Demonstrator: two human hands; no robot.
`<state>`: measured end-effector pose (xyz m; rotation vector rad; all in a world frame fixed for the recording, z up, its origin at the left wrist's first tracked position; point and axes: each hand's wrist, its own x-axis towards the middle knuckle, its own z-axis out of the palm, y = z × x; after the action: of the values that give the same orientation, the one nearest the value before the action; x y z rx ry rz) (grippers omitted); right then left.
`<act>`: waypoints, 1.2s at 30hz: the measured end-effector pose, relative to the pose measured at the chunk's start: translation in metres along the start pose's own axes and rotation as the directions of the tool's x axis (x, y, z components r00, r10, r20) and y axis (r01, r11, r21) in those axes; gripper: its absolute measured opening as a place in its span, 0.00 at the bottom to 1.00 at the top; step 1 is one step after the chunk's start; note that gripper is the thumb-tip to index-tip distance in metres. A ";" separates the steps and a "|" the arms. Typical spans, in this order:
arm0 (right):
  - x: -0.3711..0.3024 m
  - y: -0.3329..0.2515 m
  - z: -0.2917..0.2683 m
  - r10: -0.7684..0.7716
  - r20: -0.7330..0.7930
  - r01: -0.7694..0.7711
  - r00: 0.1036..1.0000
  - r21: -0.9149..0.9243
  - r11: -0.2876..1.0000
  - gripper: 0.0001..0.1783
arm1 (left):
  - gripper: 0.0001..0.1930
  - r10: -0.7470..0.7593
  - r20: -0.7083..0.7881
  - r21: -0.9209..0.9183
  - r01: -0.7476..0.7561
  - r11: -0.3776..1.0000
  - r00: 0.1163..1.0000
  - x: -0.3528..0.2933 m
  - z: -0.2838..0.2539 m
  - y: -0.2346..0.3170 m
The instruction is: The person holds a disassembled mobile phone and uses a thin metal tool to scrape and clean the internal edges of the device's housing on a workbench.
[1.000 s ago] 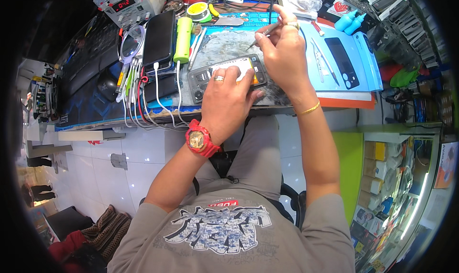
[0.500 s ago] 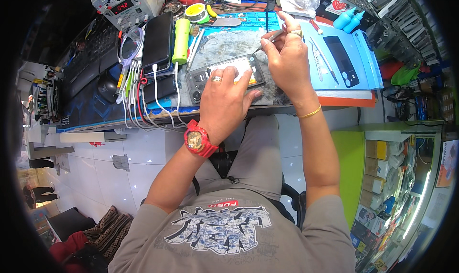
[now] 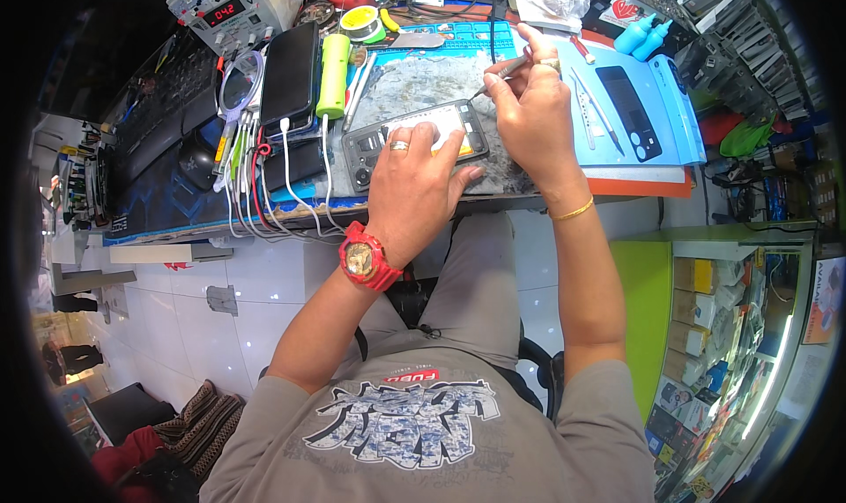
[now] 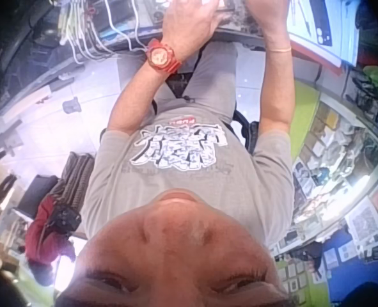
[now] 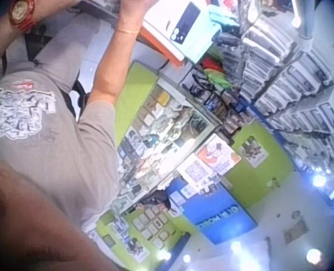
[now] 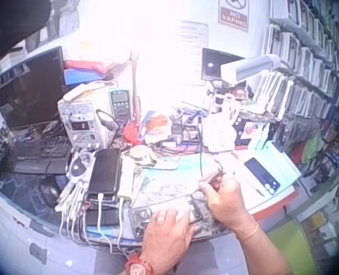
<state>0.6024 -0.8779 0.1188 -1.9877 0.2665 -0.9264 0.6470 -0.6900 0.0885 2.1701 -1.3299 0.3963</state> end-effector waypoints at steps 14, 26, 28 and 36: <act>0.010 -0.012 0.009 -0.229 0.127 0.258 0.965 -0.306 0.916 0.33 | 0.24 0.009 -0.018 -0.009 -0.009 1.000 1.000 0.001 -0.001 0.001; 0.006 -0.015 0.016 -0.253 0.090 0.268 0.963 -0.266 0.926 0.34 | 0.24 0.032 0.146 -0.008 -0.032 0.999 0.989 0.007 -0.010 -0.009; 0.005 -0.011 0.009 -0.225 0.150 0.261 0.963 -0.287 0.922 0.36 | 0.25 0.069 0.116 0.011 -0.070 0.997 0.991 0.015 -0.018 -0.012; 0.013 -0.010 0.014 -0.221 0.159 0.260 0.962 -0.298 0.918 0.36 | 0.36 0.078 0.259 0.048 -0.094 0.994 0.963 0.029 -0.033 -0.024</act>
<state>0.6193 -0.8698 0.1291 -2.4071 0.1048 -0.9566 0.6826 -0.6830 0.1227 2.2785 -1.5750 0.1931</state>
